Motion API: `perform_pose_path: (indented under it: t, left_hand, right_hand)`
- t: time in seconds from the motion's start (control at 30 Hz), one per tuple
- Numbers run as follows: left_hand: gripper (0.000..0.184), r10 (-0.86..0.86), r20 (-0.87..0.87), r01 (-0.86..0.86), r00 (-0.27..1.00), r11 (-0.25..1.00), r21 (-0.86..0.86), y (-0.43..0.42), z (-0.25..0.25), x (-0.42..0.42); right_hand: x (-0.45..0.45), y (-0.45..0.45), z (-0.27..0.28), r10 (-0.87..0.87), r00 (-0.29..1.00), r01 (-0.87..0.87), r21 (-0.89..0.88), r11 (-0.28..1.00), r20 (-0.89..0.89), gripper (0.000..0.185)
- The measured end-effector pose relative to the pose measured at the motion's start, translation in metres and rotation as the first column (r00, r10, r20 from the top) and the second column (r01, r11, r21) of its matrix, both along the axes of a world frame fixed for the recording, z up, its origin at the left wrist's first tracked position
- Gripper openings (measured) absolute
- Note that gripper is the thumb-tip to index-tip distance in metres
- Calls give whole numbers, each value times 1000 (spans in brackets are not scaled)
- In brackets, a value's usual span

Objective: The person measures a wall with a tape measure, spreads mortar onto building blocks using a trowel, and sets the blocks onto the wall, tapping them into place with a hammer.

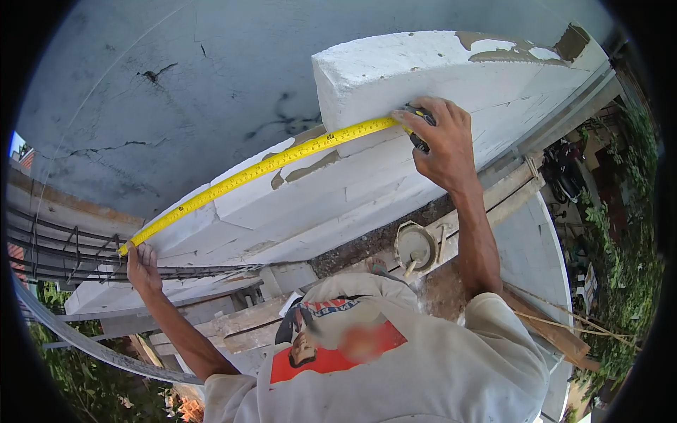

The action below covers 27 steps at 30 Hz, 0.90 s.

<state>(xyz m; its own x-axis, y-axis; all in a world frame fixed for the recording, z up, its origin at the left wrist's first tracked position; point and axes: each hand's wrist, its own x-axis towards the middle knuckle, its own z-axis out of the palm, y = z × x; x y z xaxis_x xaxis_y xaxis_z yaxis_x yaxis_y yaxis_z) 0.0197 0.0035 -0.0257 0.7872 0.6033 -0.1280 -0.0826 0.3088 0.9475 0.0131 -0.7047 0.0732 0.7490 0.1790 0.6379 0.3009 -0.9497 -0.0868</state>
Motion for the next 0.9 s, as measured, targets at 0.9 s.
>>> perform_pose_path:
  t: [0.9]
  left_hand:
    - [36,55,-88,-44,995,992,120,-52,39,0]
  right_hand:
    - [1,4,-5,19,999,-20,-20,1000,-34,76]
